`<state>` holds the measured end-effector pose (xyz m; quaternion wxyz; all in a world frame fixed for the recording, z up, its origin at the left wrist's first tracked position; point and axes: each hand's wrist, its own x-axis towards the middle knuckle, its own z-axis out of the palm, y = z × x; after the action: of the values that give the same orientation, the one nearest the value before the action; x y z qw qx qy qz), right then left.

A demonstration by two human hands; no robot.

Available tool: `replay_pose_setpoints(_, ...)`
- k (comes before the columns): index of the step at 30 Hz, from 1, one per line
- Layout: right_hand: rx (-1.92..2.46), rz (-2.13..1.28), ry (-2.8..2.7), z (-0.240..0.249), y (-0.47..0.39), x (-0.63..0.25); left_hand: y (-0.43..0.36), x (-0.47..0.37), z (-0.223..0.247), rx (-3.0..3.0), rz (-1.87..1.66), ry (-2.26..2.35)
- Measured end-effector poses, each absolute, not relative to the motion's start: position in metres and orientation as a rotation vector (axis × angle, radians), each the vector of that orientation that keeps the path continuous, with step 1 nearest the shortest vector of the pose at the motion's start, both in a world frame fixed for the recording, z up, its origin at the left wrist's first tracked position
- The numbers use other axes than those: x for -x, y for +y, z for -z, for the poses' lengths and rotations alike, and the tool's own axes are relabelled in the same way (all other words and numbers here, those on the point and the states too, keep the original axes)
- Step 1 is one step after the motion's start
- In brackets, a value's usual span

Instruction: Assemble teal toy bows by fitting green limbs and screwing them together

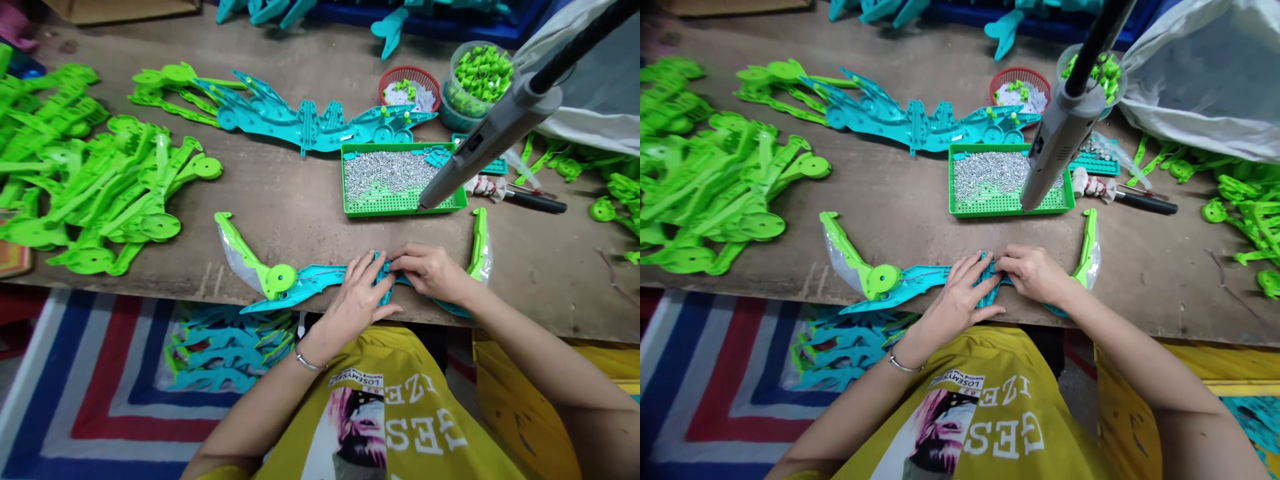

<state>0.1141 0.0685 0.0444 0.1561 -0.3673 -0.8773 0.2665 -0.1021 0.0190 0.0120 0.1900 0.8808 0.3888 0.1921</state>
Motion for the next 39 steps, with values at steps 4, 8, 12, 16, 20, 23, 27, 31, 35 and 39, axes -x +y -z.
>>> replay_pose_setpoints(4, 1.033, -0.689, -2.549, -0.036, 0.066, -0.120, 0.019, 0.102, -0.015, -2.496, -0.510, 1.098)
replay_pose_setpoints(8, 0.993, -0.668, -2.562, -0.031, 0.063, -0.126, 0.018, 0.101, -0.016, -2.516, -0.518, 1.102)
replay_pose_setpoints(12, 1.058, -0.813, -2.401, -0.037, 0.063, -0.124, 0.018, 0.100, -0.015, -2.520, -0.524, 1.108)
replay_pose_setpoints(16, 1.406, -1.094, -2.032, -0.049, 0.066, -0.113, 0.017, 0.100, -0.016, -2.510, -0.534, 1.120)
replay_pose_setpoints(20, 1.464, -1.149, -2.047, -0.050, 0.068, -0.107, 0.016, 0.100, -0.016, -2.507, -0.524, 1.123)
replay_pose_setpoints(23, 1.406, -1.101, -2.100, -0.045, 0.068, -0.108, 0.016, 0.101, -0.014, -2.532, -0.565, 1.104)
replay_pose_setpoints(27, 1.343, -1.059, -2.101, -0.041, 0.066, -0.108, 0.015, 0.101, -0.010, -2.550, -0.600, 1.077)
replay_pose_setpoints(31, 1.397, -1.047, -2.096, -0.043, 0.066, -0.106, 0.016, 0.101, -0.011, -2.537, -0.604, 1.085)
replay_pose_setpoints(35, 1.428, -1.365, -1.904, -0.047, 0.072, -0.114, 0.016, 0.101, -0.014, -2.518, -0.586, 1.109)
replay_pose_setpoints(39, 1.291, -1.687, -1.770, -0.046, 0.078, -0.127, 0.017, 0.102, -0.014, -2.474, -0.583, 1.106)
